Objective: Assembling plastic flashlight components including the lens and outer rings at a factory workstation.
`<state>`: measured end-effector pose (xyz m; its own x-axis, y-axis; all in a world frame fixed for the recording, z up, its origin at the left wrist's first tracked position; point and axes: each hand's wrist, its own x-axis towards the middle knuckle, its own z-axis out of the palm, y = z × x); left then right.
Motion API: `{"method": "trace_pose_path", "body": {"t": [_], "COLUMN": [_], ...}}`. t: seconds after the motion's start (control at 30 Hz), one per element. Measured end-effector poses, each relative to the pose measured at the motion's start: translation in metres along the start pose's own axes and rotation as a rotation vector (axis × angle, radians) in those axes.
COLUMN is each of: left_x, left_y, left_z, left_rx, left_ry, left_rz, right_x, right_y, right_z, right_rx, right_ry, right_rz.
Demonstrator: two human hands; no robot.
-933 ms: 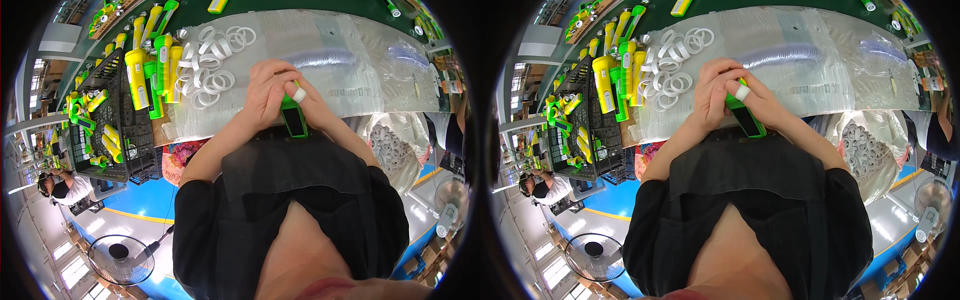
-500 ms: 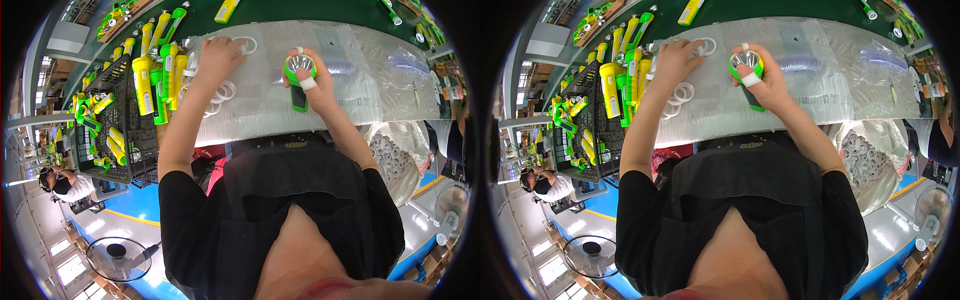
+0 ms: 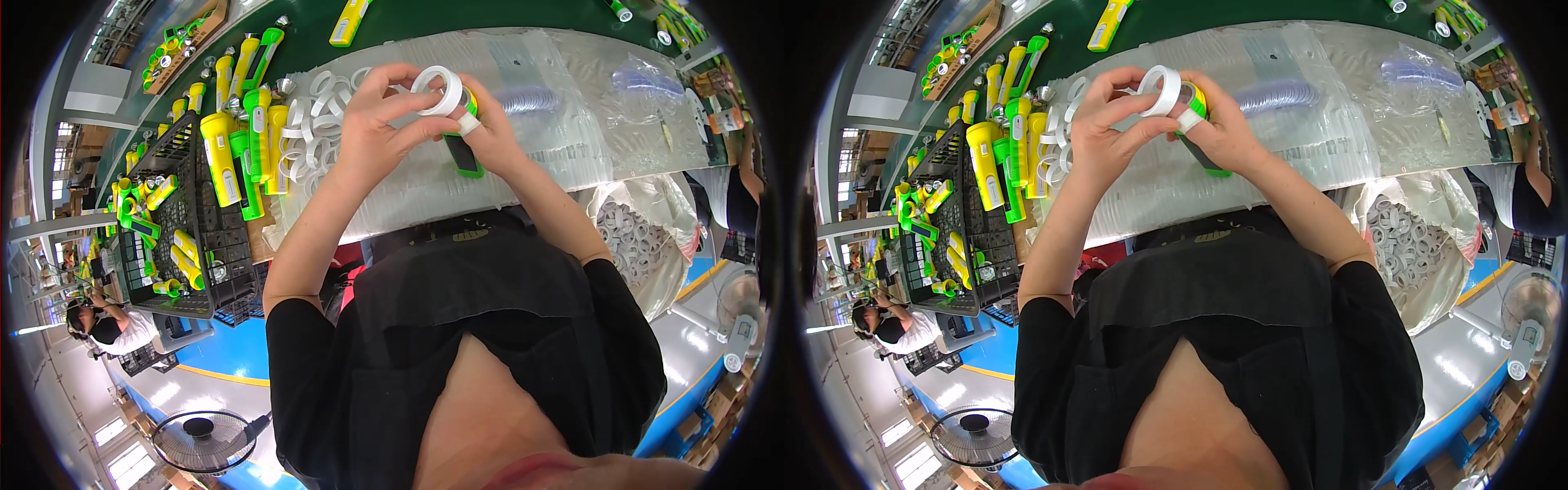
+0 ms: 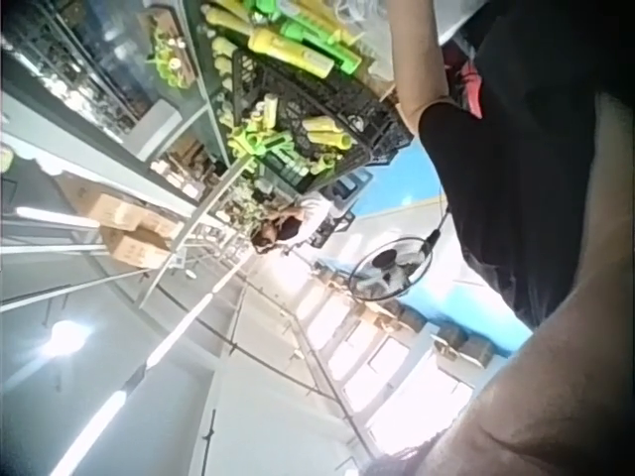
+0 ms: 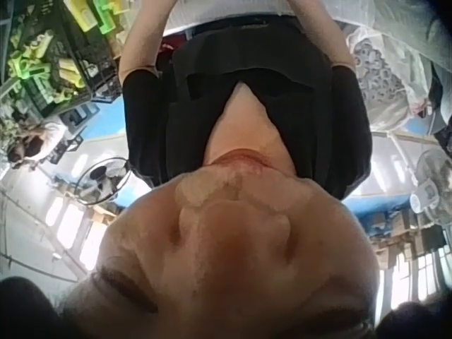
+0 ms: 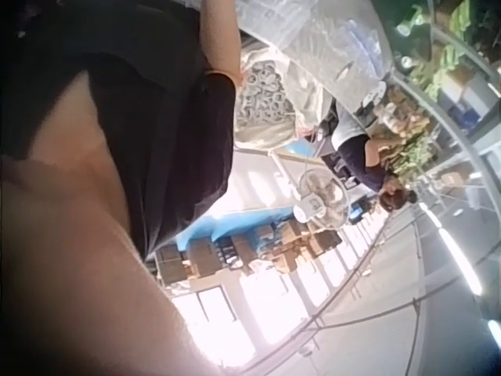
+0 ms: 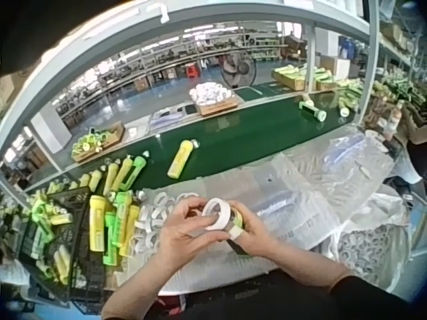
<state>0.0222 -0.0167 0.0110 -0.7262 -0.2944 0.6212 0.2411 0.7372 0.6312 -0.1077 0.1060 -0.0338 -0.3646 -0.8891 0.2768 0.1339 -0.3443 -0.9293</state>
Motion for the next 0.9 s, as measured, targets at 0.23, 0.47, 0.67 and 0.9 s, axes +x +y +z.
{"method": "trace_pose_path", "body": {"t": [0.23, 0.47, 0.67, 0.9], "left_x": [0.007, 0.015, 0.015, 0.016], "left_y": [0.006, 0.021, 0.025, 0.025], "left_z": [-0.001, 0.019, 0.044, 0.049], "left_rx": [0.022, 0.041, -0.093, -0.054], "left_ry": [-0.07, -0.176, -0.184, -0.195], "left_rz": [0.026, 0.034, -0.112, -0.046], "right_x": [0.001, 0.013, 0.036, 0.034], "right_y": [-0.018, -0.092, -0.138, -0.145], "right_z": [-0.006, -0.059, -0.052, -0.037], "right_rx": [-0.119, -0.849, -1.209, -1.205], "right_ry": [0.099, -0.27, -0.759, -0.705], "right_rz": [-0.223, -0.396, -0.02, 0.027]}}
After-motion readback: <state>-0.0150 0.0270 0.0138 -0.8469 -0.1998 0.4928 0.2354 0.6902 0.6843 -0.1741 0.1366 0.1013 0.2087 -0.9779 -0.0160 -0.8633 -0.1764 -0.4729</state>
